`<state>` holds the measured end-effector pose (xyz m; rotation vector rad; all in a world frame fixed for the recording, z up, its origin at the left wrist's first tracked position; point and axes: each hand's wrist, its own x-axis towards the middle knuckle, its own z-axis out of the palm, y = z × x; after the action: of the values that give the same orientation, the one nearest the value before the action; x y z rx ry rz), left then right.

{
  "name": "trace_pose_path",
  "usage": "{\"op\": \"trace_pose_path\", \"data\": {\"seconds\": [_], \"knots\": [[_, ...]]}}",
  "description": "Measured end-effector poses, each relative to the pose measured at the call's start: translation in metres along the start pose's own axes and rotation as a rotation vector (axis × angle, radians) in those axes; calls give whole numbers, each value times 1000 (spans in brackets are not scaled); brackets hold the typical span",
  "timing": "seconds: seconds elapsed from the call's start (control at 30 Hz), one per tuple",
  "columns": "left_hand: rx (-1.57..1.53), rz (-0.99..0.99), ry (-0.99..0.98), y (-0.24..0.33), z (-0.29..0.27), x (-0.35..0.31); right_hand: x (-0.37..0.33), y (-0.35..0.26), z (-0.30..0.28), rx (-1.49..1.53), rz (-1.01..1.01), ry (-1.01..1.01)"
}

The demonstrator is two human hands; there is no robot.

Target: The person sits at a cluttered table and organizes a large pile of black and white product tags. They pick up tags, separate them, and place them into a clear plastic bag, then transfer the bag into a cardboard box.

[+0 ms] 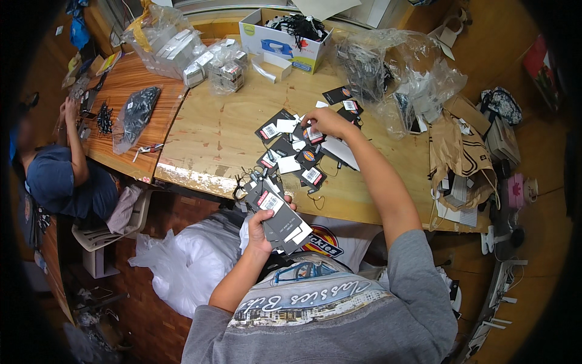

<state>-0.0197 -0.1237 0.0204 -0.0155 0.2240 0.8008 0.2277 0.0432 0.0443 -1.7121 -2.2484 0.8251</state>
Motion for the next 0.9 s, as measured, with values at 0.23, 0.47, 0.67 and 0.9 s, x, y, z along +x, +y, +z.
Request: {"op": "trace_pose_path", "data": {"seconds": [0.23, 0.47, 0.67, 0.9], "knots": [[22, 31, 16, 0, -4, 3, -31, 14, -13, 627, 261, 165], [24, -13, 12, -3, -5, 7, -56, -7, 22, -187, 434, 227], [23, -25, 4, -3, -8, 4, -42, -19, 36, -231, 473, 263], [1, -23, 2, 0, -8, 0, -32, -19, 18, -91, 359, 242]]}}
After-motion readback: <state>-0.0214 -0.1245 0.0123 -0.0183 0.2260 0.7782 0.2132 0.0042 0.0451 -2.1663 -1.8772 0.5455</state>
